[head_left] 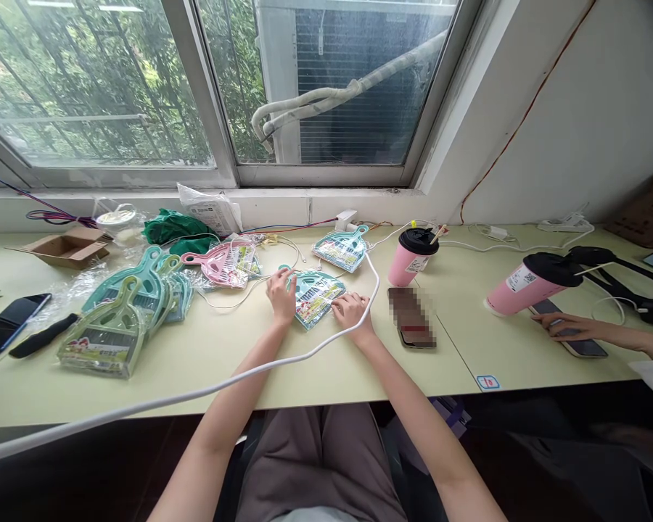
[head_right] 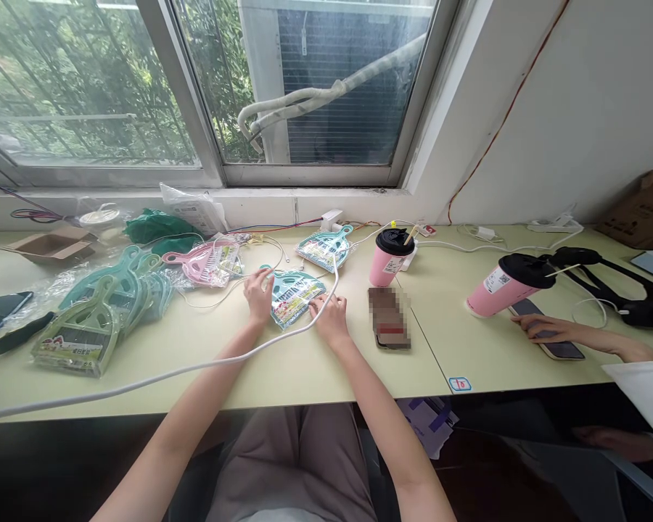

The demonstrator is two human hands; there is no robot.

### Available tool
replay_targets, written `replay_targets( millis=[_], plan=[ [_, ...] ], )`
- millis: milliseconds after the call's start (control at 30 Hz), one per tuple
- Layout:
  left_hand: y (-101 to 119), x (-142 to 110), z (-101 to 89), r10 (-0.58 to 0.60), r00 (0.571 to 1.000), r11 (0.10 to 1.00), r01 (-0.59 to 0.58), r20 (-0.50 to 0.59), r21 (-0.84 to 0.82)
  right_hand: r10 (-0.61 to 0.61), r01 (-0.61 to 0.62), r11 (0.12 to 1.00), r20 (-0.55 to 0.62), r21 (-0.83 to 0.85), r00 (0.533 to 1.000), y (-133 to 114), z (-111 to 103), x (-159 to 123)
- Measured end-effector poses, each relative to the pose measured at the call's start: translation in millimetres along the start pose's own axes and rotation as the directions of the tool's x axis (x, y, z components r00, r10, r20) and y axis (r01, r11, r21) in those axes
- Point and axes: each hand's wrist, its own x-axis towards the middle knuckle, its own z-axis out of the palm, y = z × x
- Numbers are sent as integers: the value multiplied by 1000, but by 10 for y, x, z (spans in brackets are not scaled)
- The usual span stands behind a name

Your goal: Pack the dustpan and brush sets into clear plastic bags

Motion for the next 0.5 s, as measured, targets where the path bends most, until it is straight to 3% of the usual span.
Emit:
replay_targets(
  millis=[100, 200, 267, 400, 500],
  plan=[
    [-52, 85, -73, -269, 963, 940, 257, 25, 225, 24, -24, 1000, 1, -7, 1000, -1, 12, 4],
    [-88, 143, -161, -290, 945, 871, 195, 151, 451, 46, -46, 999, 9, -9, 999, 1, 14, 9],
    [-99, 147, -204, -263, 939, 853, 118, 223, 508, 55, -55, 998, 22, 9, 998, 4, 6, 13],
    [-131, 115, -205, -165, 921, 921, 17, 352, 389, 78, -80, 996, 40, 43, 996, 17, -15, 20],
    [-156, 112, -163, -95, 945, 980, 33, 312, 198, 81, -84, 994, 36, 68, 996, 36, -8, 21]
  ],
)
